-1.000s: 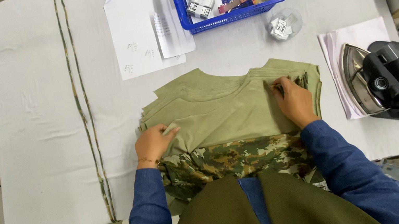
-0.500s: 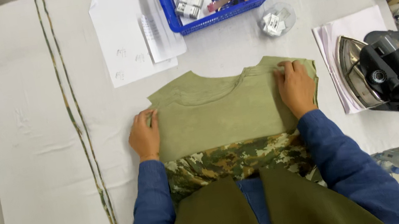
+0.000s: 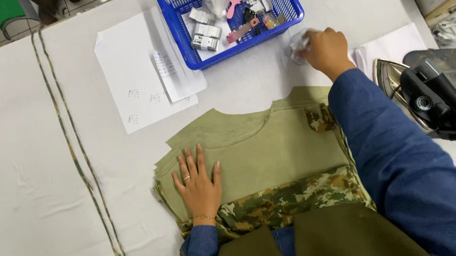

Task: The person irons a stack of green and camouflage-patterned shirts on a white table. They repeatedly pick up small white labels from a container, place them on the shirts, and press them with an iron. The person also adjusts the shirts and moves the iron back and forth across the fabric.

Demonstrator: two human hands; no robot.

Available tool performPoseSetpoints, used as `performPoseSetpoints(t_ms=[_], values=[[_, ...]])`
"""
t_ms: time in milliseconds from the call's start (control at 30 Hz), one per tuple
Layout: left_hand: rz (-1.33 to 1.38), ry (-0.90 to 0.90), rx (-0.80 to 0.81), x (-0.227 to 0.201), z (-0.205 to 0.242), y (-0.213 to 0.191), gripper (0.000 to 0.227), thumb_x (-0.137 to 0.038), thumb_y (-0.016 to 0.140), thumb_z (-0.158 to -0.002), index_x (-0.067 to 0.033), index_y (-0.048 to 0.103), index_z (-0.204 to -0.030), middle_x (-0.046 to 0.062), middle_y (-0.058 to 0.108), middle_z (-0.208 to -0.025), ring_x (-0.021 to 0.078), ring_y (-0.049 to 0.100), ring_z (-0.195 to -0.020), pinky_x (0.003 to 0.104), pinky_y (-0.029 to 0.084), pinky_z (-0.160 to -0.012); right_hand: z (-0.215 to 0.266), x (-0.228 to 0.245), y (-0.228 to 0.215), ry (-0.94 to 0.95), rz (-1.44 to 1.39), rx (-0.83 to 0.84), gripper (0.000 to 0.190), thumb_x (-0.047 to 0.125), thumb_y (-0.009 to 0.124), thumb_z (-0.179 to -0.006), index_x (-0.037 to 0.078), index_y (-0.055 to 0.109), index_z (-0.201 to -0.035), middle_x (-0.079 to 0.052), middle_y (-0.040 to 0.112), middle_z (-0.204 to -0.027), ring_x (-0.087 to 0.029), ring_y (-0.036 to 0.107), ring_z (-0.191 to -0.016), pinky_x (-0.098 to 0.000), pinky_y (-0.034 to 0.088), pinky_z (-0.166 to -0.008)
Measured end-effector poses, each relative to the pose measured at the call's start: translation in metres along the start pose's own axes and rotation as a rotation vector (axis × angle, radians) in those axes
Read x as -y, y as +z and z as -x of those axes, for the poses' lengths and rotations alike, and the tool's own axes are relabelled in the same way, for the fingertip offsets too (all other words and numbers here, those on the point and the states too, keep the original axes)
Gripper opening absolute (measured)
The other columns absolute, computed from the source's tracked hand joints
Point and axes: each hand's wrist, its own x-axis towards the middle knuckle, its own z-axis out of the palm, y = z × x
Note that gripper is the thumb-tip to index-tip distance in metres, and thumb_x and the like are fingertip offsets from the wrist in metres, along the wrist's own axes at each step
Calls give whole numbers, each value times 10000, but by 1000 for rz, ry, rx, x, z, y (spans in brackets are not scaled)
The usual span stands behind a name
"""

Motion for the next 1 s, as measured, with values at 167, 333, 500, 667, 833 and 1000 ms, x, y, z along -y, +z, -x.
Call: performPoseSetpoints(t_ms=[167,333,500,667,833,1000], values=[[7,-8,25,-3,-3,-8,602,-539,367,-1010,-235,309,-1527,133,275,-1581,319,218,-1468,598,102,-1134,19,12,-37,-38,-73,-185,194,392,783,-823,308,711,-982,86,674,-844,-198,651,-845,-379,468,-761],[101,34,-22,-18,0,-12,458,-505,423,-1005,-236,525,-1361,83,448,-1452,306,292,-1437,616,147,-1120,147,99,-101,22,-726,-269,267,106,779,-815,97,640,-1043,-150,633,-933,-381,632,-928,-464,495,-807],[320,137,22,-44,19,-7,464,-461,396,-1033,-178,507,-1384,135,403,-1487,348,318,-1406,682,98,-1096,256,170,-69,99,-1221,442,413,224,786,-802,122,605,-1159,-169,724,-990,-395,672,-1000,-475,526,-804],[297,77,-56,-41,36,2,468,-436,372,-1045,-152,473,-1403,158,373,-1503,351,292,-1420,682,73,-1091,246,182,-66,155,-1213,344,278,210,790,-813,116,634,-1023,-141,724,-909,-337,689,-930,-434,520,-805],[211,6,-9,-46,29,-3,742,-588,487,-954,-119,312,-1502,214,224,-1574,403,185,-1452,748,55,-1042,234,176,-83,-44,-761,156,355,314,778,-786,199,600,-1071,-88,618,-968,-376,647,-895,-469,521,-729],[198,-28,75,-50,25,-8,912,-604,611,-855,-124,235,-1533,205,153,-1603,403,113,-1476,771,8,-1015,237,142,-65,-84,-575,-165,561,510,824,-719,116,567,-1025,-109,482,-1008,-352,541,-918,-415,424,-839]])
